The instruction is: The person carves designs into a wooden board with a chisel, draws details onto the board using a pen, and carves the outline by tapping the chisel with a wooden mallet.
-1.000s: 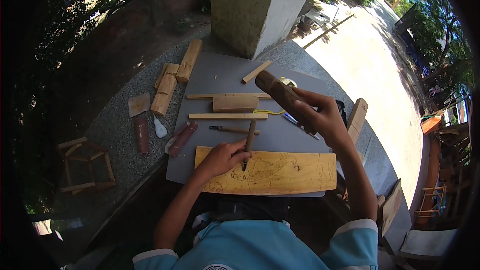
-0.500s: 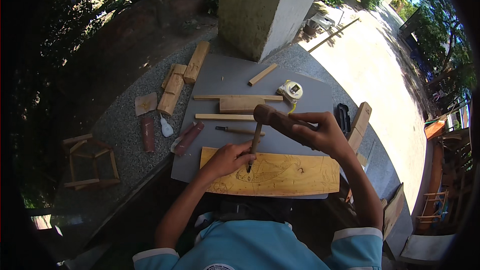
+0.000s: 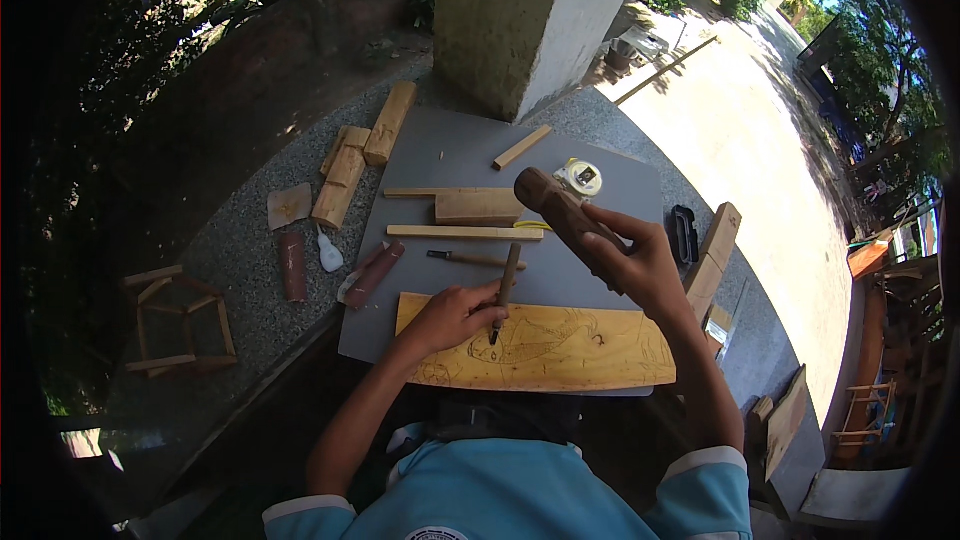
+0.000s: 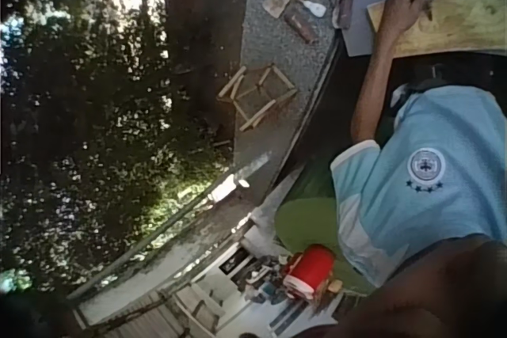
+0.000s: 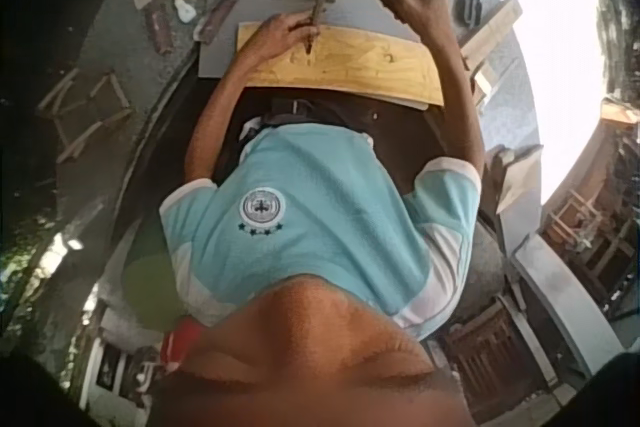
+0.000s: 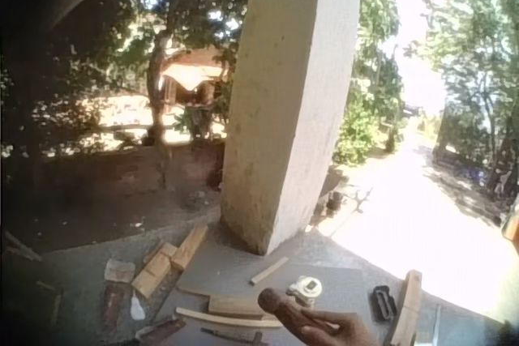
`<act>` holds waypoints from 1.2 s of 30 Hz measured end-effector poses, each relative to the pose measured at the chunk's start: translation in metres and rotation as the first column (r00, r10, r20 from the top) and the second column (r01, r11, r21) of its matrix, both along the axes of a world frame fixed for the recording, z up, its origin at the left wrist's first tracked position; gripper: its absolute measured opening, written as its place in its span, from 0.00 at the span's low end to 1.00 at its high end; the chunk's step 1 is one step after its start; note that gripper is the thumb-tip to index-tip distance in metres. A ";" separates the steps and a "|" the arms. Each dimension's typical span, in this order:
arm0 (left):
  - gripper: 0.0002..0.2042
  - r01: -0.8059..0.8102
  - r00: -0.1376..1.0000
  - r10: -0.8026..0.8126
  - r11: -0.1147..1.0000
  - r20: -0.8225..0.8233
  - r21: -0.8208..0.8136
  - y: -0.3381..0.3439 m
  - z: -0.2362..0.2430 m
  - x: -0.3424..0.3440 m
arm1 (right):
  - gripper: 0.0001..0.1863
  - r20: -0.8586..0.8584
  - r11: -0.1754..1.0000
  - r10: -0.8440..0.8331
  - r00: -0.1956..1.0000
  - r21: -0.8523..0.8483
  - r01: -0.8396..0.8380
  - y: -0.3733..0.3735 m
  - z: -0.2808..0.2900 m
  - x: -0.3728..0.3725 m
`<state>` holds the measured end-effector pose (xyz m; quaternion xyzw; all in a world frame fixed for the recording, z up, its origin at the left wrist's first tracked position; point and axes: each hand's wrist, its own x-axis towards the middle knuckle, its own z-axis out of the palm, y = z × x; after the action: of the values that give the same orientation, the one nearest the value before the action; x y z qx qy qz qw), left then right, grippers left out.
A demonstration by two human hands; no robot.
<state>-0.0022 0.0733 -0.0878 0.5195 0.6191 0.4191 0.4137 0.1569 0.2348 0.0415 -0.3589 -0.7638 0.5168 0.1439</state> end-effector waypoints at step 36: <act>0.11 -0.314 0.860 0.284 0.949 0.424 0.002 -0.031 0.007 0.005 | 0.23 -0.272 0.769 -0.546 0.792 -0.537 0.346 -0.049 -0.110 0.097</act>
<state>0.0033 0.0428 -0.0804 0.3293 0.5736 0.6014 0.4482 0.2536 0.1861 -0.0688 -0.4397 -0.4597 0.6955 0.3340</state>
